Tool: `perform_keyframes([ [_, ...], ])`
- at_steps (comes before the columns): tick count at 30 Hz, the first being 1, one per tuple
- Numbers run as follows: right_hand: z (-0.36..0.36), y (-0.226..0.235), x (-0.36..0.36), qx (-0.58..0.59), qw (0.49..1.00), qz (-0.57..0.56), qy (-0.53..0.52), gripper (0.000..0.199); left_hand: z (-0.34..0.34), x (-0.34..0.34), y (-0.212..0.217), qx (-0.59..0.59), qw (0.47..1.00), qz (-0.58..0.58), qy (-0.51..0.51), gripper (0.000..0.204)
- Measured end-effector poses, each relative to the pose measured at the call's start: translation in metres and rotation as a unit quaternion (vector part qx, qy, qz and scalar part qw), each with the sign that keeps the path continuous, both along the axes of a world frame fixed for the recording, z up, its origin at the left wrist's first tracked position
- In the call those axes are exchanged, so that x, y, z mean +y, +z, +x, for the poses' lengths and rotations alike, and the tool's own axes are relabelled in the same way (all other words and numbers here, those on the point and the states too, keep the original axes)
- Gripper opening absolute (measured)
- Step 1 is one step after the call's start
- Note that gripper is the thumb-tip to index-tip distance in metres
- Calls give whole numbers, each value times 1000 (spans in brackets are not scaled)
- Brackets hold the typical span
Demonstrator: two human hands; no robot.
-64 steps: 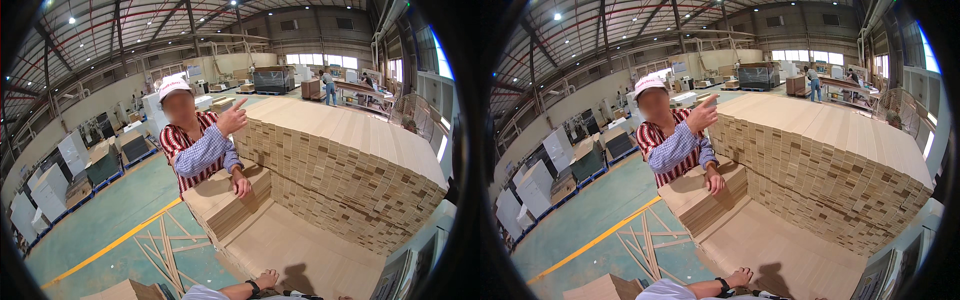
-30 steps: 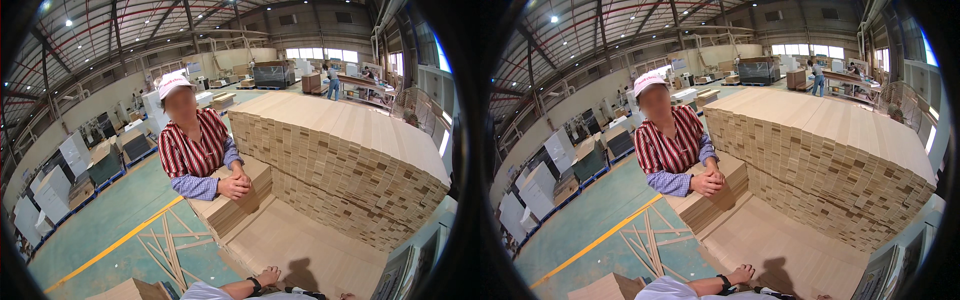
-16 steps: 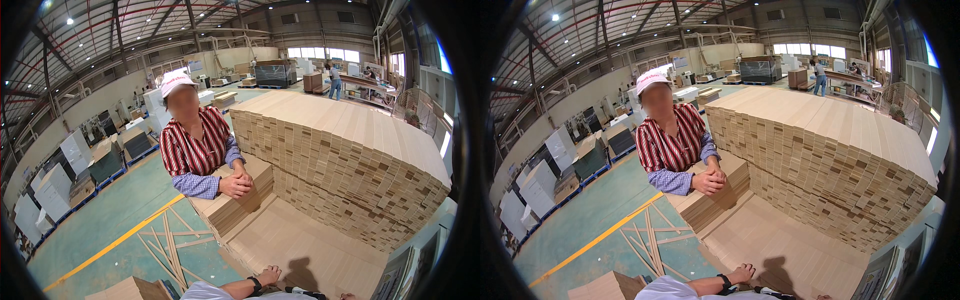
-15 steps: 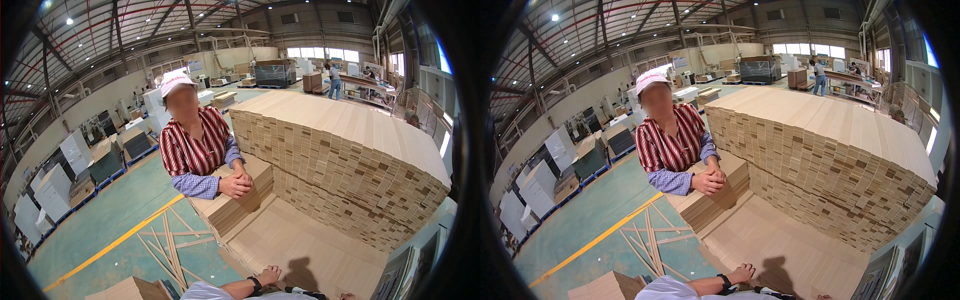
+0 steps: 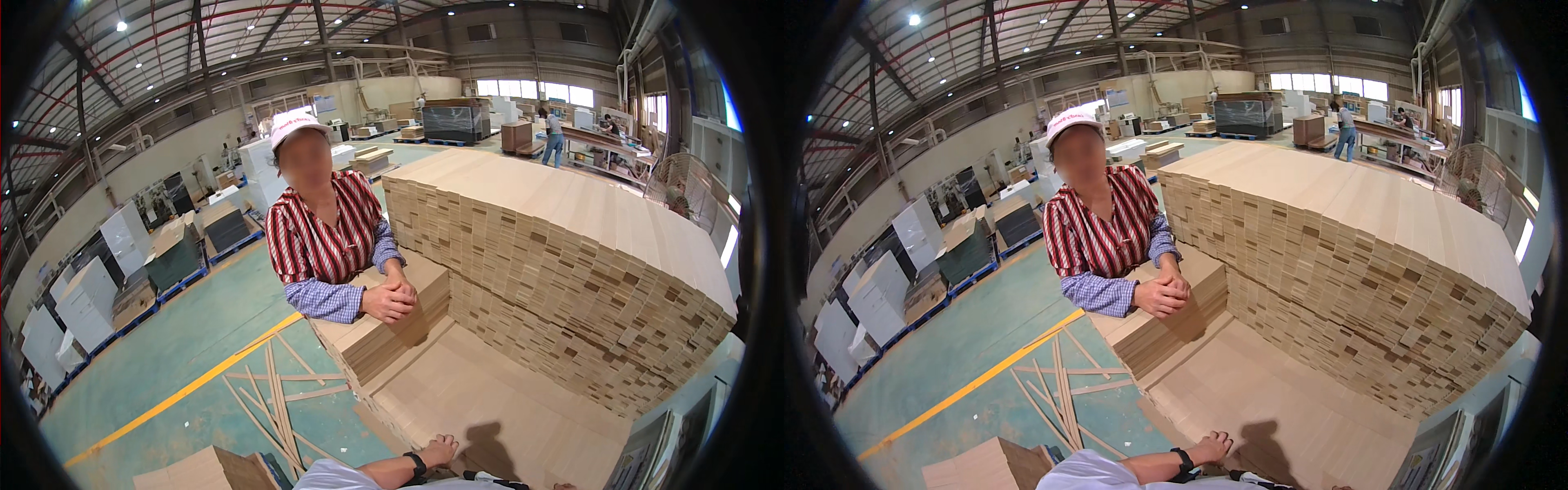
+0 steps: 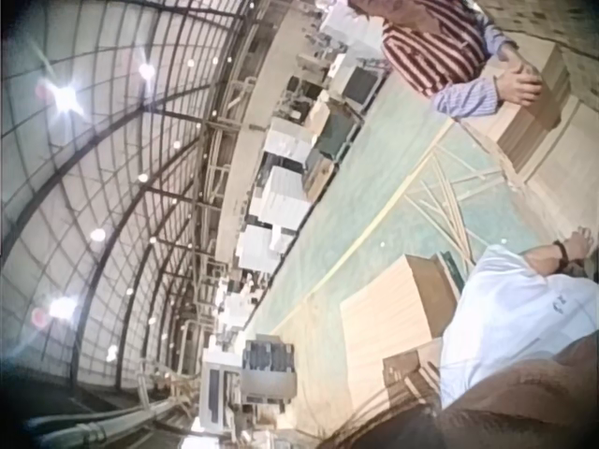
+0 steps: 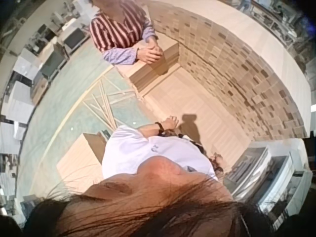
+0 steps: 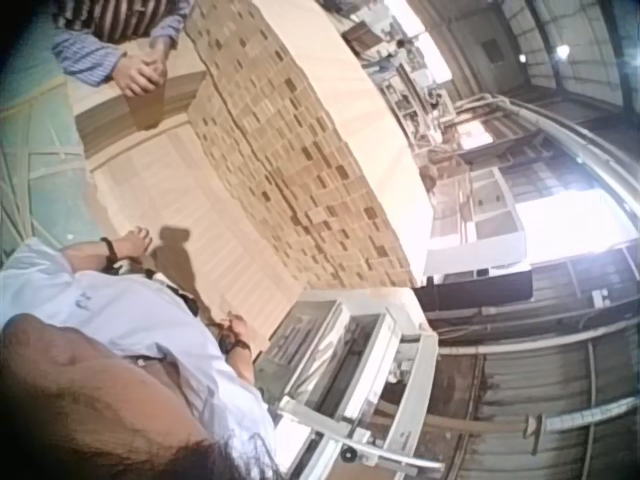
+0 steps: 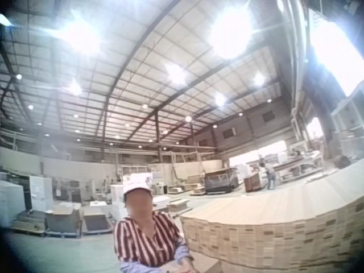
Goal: Operating a press or laminating machine in a woodworking factory to process wooden blocks.
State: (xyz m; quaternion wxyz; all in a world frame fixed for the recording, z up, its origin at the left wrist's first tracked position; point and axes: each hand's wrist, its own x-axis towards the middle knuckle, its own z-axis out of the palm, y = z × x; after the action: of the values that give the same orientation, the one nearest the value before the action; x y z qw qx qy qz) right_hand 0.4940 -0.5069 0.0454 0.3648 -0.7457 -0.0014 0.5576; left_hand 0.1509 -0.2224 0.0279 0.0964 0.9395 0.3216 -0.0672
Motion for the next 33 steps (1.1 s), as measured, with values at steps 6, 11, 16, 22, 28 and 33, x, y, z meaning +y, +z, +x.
perform_keyframes([
  [6,-3,-11,-3,-30,998,35,-31,26,-2,-1,-2,-18,999,49,-15,29],
  [11,8,-17,-5,28,999,-37,1,27,1,0,-1,-25,999,40,-17,25],
  [16,-12,24,7,-7,999,-38,3,28,1,0,1,-7,1000,18,-11,26],
  [22,-7,9,1,-7,1000,-11,-7,29,2,0,8,11,1000,-16,3,35],
  [28,-7,8,1,-16,1000,-3,-5,29,2,-1,16,30,999,-18,-5,29],
  [33,-10,15,2,-26,1000,5,-3,28,3,0,16,38,998,-47,12,56],
])
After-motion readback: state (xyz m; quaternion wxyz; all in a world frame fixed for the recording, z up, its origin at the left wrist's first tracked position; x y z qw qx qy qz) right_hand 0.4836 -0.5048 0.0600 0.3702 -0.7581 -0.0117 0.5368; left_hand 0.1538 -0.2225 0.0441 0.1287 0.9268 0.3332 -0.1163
